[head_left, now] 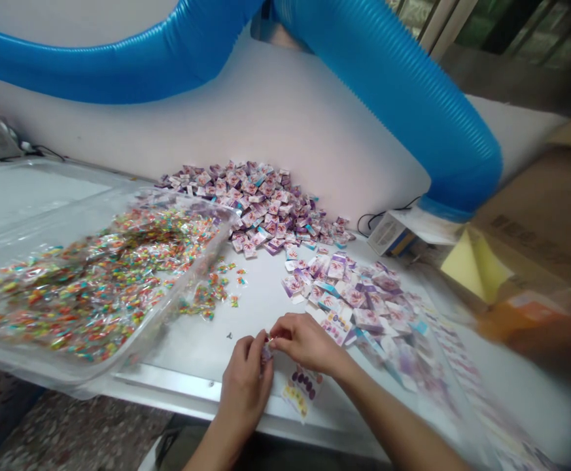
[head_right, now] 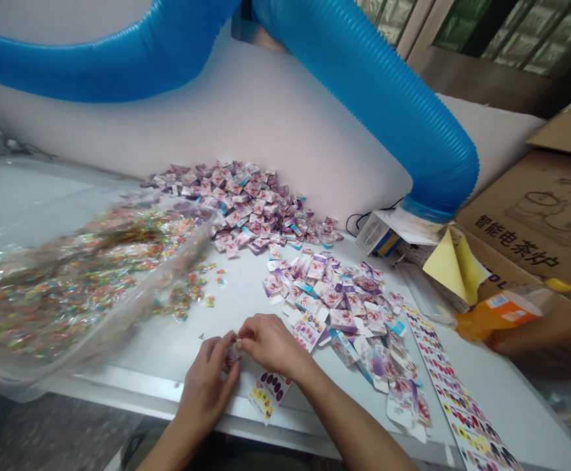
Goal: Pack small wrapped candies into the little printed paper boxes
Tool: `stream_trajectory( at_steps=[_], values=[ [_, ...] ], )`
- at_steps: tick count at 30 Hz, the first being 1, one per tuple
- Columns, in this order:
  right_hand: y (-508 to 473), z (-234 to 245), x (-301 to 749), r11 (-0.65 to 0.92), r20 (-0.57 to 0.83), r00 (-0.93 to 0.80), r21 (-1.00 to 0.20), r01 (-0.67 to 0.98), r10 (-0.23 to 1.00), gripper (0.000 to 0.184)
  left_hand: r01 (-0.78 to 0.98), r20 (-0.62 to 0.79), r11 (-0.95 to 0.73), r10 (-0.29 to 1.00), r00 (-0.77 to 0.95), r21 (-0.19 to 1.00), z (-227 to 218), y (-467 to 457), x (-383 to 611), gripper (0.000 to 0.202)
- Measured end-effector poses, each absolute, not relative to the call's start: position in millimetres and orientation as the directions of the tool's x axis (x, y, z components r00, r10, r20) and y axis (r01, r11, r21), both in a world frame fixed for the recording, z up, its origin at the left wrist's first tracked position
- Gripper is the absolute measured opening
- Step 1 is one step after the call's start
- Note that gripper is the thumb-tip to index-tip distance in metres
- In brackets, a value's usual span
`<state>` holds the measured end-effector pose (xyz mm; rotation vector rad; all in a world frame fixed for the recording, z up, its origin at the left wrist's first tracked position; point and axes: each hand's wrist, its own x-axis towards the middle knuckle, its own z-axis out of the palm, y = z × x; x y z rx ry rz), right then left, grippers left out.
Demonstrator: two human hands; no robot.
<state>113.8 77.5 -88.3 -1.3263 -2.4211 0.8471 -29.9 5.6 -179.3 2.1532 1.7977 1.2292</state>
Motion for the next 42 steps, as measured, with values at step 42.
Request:
stream_trajectory(
  at_steps=[42],
  values=[
    [54.8, -86.1, 102.5, 0.297, -0.246, -0.564, -0.651, 0.699, 0.788, 0.013, -0.008, -0.226, 0.229, 0.967, 0.115, 0.973, -137.7, 6.8, -63.2, 0.026]
  ],
)
